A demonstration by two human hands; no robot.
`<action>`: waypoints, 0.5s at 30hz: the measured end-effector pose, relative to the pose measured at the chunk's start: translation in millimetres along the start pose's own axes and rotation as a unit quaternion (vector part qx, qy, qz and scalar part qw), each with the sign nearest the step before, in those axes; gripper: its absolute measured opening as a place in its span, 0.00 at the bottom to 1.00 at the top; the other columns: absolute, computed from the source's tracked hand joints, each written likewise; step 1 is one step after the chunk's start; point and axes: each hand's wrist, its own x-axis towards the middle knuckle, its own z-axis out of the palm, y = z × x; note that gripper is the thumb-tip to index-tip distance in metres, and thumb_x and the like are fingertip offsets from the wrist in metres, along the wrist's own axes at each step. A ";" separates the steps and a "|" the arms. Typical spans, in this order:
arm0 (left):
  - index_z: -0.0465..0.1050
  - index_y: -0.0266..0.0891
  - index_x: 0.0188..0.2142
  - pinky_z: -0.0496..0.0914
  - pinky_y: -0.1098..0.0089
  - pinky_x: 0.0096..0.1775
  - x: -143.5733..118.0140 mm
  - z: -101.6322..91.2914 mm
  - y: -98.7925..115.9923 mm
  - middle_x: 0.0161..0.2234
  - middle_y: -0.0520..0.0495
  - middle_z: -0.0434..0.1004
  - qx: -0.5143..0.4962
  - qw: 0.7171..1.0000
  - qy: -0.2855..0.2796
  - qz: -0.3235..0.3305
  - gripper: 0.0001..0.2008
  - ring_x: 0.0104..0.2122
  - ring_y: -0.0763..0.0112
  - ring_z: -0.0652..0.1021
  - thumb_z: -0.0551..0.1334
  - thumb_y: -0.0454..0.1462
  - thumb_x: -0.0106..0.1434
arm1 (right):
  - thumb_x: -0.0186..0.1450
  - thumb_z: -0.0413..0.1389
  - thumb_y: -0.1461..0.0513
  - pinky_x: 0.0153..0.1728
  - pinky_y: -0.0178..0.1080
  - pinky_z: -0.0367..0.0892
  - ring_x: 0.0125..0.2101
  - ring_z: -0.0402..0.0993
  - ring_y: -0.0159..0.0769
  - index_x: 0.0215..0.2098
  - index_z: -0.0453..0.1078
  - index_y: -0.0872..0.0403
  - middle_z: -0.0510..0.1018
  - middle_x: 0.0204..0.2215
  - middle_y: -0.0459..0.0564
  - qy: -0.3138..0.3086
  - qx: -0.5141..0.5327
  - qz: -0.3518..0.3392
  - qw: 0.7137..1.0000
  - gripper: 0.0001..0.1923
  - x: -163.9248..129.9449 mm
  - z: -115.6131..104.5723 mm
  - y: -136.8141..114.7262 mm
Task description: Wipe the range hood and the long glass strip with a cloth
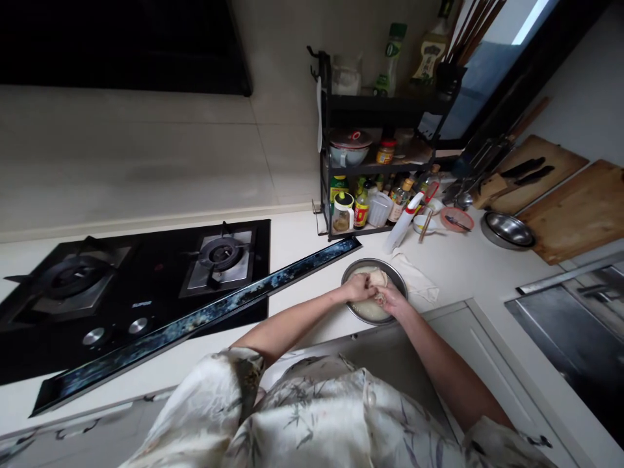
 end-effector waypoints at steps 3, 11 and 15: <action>0.76 0.37 0.54 0.61 0.53 0.67 -10.4 -14.1 2.6 0.67 0.36 0.67 0.182 0.975 -0.060 0.112 0.24 0.71 0.46 0.59 0.70 0.27 0.57 | 0.57 0.65 0.63 0.17 0.23 0.43 0.19 0.59 0.21 0.37 0.62 0.54 0.68 0.23 0.41 -0.033 -0.003 0.024 0.999 0.16 -5.6 -6.3 -10.3; 0.68 0.49 0.68 0.53 0.52 0.70 1.9 -23.8 2.9 0.69 0.42 0.66 0.660 0.663 -0.184 0.302 0.24 0.72 0.50 0.58 0.54 0.33 0.77 | 0.52 0.68 0.61 0.18 0.23 0.37 0.17 0.47 0.18 0.29 0.59 0.55 0.58 0.18 0.36 -0.188 -0.119 0.124 0.967 0.20 -6.2 -3.9 -19.6; 0.72 0.45 0.64 0.65 0.59 0.60 3.5 -17.1 3.5 0.57 0.37 0.75 0.666 0.688 -0.167 0.238 0.20 0.59 0.53 0.72 0.54 0.33 0.76 | 0.52 0.66 0.62 0.17 0.25 0.40 0.15 0.48 0.20 0.26 0.56 0.53 0.57 0.15 0.36 -0.212 -0.191 0.127 0.950 0.19 -3.7 -6.8 -12.1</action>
